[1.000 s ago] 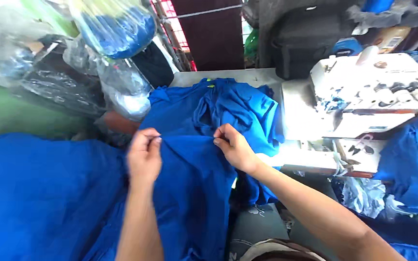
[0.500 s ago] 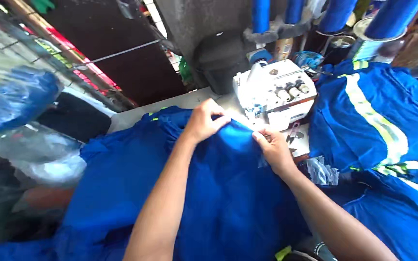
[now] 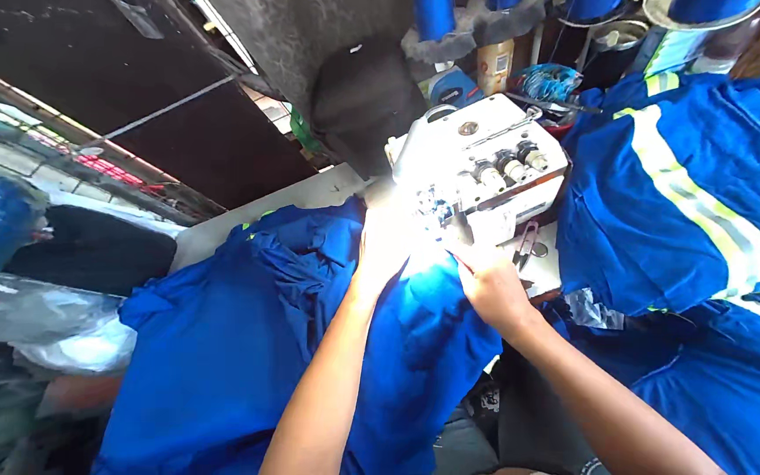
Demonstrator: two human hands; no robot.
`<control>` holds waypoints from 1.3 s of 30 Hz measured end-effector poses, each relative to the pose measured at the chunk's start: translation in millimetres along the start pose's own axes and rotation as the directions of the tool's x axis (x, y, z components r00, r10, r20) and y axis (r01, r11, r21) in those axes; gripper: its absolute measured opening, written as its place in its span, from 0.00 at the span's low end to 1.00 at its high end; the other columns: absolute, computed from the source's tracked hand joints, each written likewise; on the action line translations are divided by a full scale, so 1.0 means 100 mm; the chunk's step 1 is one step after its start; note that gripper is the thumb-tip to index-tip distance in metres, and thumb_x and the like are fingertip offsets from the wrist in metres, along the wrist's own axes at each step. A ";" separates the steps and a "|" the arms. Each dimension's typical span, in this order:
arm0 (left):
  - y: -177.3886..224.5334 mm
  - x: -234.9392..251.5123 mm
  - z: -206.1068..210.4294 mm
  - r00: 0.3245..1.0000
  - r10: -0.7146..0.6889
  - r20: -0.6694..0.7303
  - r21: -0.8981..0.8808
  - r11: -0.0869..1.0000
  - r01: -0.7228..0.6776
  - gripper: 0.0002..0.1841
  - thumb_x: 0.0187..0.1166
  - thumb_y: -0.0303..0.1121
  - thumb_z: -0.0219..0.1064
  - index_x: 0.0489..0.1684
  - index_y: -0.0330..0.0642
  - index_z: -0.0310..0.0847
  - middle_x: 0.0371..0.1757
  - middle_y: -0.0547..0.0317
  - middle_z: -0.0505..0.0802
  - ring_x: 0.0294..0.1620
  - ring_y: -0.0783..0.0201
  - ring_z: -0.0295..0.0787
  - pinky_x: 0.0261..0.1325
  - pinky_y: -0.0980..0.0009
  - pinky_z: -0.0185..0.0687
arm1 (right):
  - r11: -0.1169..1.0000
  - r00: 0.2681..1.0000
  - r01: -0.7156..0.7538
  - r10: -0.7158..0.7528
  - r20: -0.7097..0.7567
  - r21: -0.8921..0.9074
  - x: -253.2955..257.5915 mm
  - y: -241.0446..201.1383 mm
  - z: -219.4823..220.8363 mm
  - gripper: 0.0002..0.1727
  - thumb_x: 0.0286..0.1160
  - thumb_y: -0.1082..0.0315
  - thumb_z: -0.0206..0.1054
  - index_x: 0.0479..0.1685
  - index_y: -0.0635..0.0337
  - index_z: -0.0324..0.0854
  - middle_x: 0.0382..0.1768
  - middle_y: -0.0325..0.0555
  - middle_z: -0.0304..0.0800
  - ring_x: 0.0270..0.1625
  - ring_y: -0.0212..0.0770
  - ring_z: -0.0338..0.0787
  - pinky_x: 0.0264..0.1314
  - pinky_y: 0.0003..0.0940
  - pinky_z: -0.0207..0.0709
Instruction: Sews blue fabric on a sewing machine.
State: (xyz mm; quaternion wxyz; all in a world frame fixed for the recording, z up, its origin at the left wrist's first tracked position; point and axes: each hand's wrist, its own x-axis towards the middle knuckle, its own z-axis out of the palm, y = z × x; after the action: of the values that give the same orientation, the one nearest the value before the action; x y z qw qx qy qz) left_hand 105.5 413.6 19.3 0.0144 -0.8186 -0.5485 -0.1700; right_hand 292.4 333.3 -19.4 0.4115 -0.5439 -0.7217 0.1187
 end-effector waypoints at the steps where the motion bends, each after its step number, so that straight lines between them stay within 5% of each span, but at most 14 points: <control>1: -0.02 0.03 0.03 0.999 0.018 -0.032 -0.008 1.000 -0.018 0.12 0.82 0.36 0.66 0.50 0.38 0.91 0.54 0.41 0.92 0.62 0.41 0.85 0.68 0.43 0.72 | 0.999 1.000 -0.006 0.007 0.021 -0.038 0.02 -0.02 -0.01 0.18 0.78 0.72 0.60 0.59 0.60 0.92 0.41 0.58 0.90 0.39 0.52 0.93 0.41 0.46 0.88; 9: -0.29 0.21 0.13 0.997 0.072 -0.034 0.009 0.997 -0.072 0.12 0.80 0.35 0.69 0.50 0.36 0.89 0.53 0.39 0.89 0.62 0.40 0.83 0.69 0.46 0.76 | 0.996 0.995 -0.069 0.073 0.070 -0.057 0.04 -0.13 0.00 0.18 0.83 0.69 0.58 0.62 0.60 0.90 0.49 0.60 0.91 0.42 0.54 0.94 0.43 0.48 0.88; 11: -0.29 0.19 0.10 0.991 0.099 -0.085 0.002 0.995 -0.099 0.12 0.80 0.36 0.69 0.51 0.38 0.90 0.55 0.40 0.90 0.64 0.38 0.81 0.70 0.42 0.71 | 0.990 0.991 -0.125 0.121 0.061 0.062 -0.02 -0.10 -0.04 0.20 0.84 0.66 0.60 0.68 0.65 0.85 0.52 0.59 0.92 0.47 0.54 0.95 0.52 0.48 0.88; 13: -0.18 0.03 0.02 0.963 0.087 -0.256 0.003 0.996 -0.089 0.13 0.82 0.39 0.66 0.51 0.41 0.91 0.57 0.43 0.90 0.66 0.39 0.80 0.71 0.37 0.68 | 0.934 0.975 -0.217 0.196 0.103 0.284 -0.12 0.00 -0.11 0.22 0.79 0.63 0.67 0.69 0.65 0.80 0.42 0.51 0.92 0.40 0.43 0.91 0.49 0.39 0.86; 16: 0.08 -0.73 -0.06 0.800 0.139 -0.584 0.111 0.990 -0.090 0.13 0.79 0.36 0.64 0.52 0.40 0.86 0.60 0.44 0.90 0.68 0.42 0.80 0.76 0.43 0.62 | 0.782 0.893 -0.399 0.212 0.397 0.479 -0.34 0.27 -0.24 0.23 0.74 0.64 0.73 0.66 0.64 0.79 0.35 0.44 0.88 0.34 0.34 0.86 0.43 0.34 0.83; 18: 0.24 -1.48 -0.05 0.757 -0.017 -0.653 0.096 0.990 0.105 0.17 0.80 0.48 0.68 0.55 0.46 0.84 0.58 0.47 0.88 0.67 0.47 0.78 0.77 0.48 0.57 | 0.733 0.827 -0.462 0.153 0.541 0.498 -0.52 0.46 -0.22 0.21 0.74 0.63 0.74 0.61 0.65 0.82 0.32 0.41 0.86 0.31 0.30 0.82 0.41 0.30 0.80; 22: 0.12 -2.57 0.25 0.744 -0.483 -0.462 -0.062 0.854 0.517 0.43 0.61 0.60 0.75 0.60 0.22 0.79 0.71 0.16 0.76 0.72 0.15 0.67 0.71 0.24 0.57 | 0.774 0.828 -0.444 0.161 0.537 0.452 -0.76 0.61 -0.10 0.14 0.78 0.62 0.70 0.50 0.64 0.88 0.38 0.45 0.91 0.41 0.33 0.89 0.51 0.36 0.83; 25: -0.02 -2.77 0.09 0.758 -0.552 -0.347 -0.173 0.832 0.527 0.18 0.70 0.34 0.74 0.41 0.20 0.85 0.55 0.25 0.88 0.58 0.31 0.86 0.61 0.36 0.78 | 0.799 0.873 -0.388 0.159 0.461 0.460 -0.81 0.55 -0.04 0.12 0.78 0.62 0.70 0.41 0.64 0.90 0.39 0.45 0.92 0.44 0.32 0.89 0.54 0.35 0.82; 28: -0.22 -2.74 -0.59 0.748 -0.595 -0.295 -0.457 0.775 0.436 0.11 0.77 0.29 0.69 0.45 0.27 0.81 0.42 0.55 0.88 0.44 0.72 0.85 0.52 0.70 0.84 | 0.795 0.929 -0.282 0.085 0.361 0.538 -0.86 0.42 -0.11 0.11 0.74 0.64 0.67 0.41 0.63 0.91 0.41 0.42 0.93 0.47 0.27 0.89 0.56 0.29 0.82; 30: -0.49 -2.65 -1.12 0.772 -0.550 -0.317 -0.544 0.773 0.327 0.09 0.78 0.28 0.66 0.48 0.30 0.81 0.44 0.66 0.89 0.47 0.82 0.85 0.56 0.78 0.83 | 0.738 0.944 -0.254 0.050 0.325 0.625 -0.91 0.31 -0.19 0.10 0.73 0.67 0.64 0.41 0.62 0.90 0.41 0.38 0.90 0.47 0.22 0.87 0.53 0.22 0.81; 32: -0.86 -2.41 -1.39 0.770 -0.529 -0.357 -0.376 0.836 0.400 0.12 0.81 0.30 0.66 0.48 0.25 0.82 0.48 0.53 0.91 0.51 0.71 0.87 0.61 0.71 0.83 | 0.713 0.930 -0.292 0.055 0.364 0.637 -0.93 0.20 -0.20 0.11 0.76 0.66 0.63 0.44 0.62 0.89 0.43 0.39 0.90 0.48 0.23 0.87 0.54 0.24 0.82; 34: -1.19 -2.17 -1.34 0.777 -0.548 -0.309 -0.132 0.834 0.536 0.15 0.82 0.26 0.64 0.57 0.19 0.81 0.62 0.22 0.85 0.69 0.33 0.81 0.74 0.39 0.72 | 0.721 0.887 -0.369 0.086 0.453 0.586 -0.94 0.09 -0.15 0.14 0.80 0.64 0.63 0.50 0.63 0.89 0.47 0.46 0.92 0.52 0.31 0.90 0.60 0.33 0.82; 35: -1.15 -2.09 -1.26 0.782 -0.554 -0.285 -0.079 0.827 0.557 0.18 0.80 0.24 0.65 0.64 0.20 0.80 0.69 0.16 0.79 0.76 0.22 0.72 0.79 0.29 0.62 | 0.712 0.869 -0.403 0.099 0.485 0.576 -0.96 0.04 -0.12 0.14 0.82 0.63 0.63 0.51 0.63 0.88 0.48 0.46 0.93 0.52 0.32 0.91 0.61 0.35 0.83; 39: 0.13 -2.01 -0.72 0.871 -0.106 -0.480 -0.062 0.994 0.087 0.28 0.82 0.48 0.63 0.66 0.30 0.81 0.67 0.30 0.86 0.75 0.34 0.76 0.79 0.40 0.66 | 0.534 0.871 -0.452 0.091 0.482 0.715 -0.82 -0.24 -0.25 0.10 0.83 0.66 0.64 0.50 0.64 0.85 0.40 0.40 0.92 0.38 0.26 0.90 0.44 0.25 0.85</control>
State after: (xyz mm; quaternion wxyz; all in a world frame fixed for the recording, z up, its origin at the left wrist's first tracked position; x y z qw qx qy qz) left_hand 30.2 214.0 30.2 0.1265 -0.7221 -0.5646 -0.3793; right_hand 299.9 244.6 -26.5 0.4374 -0.3679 -0.5564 0.6030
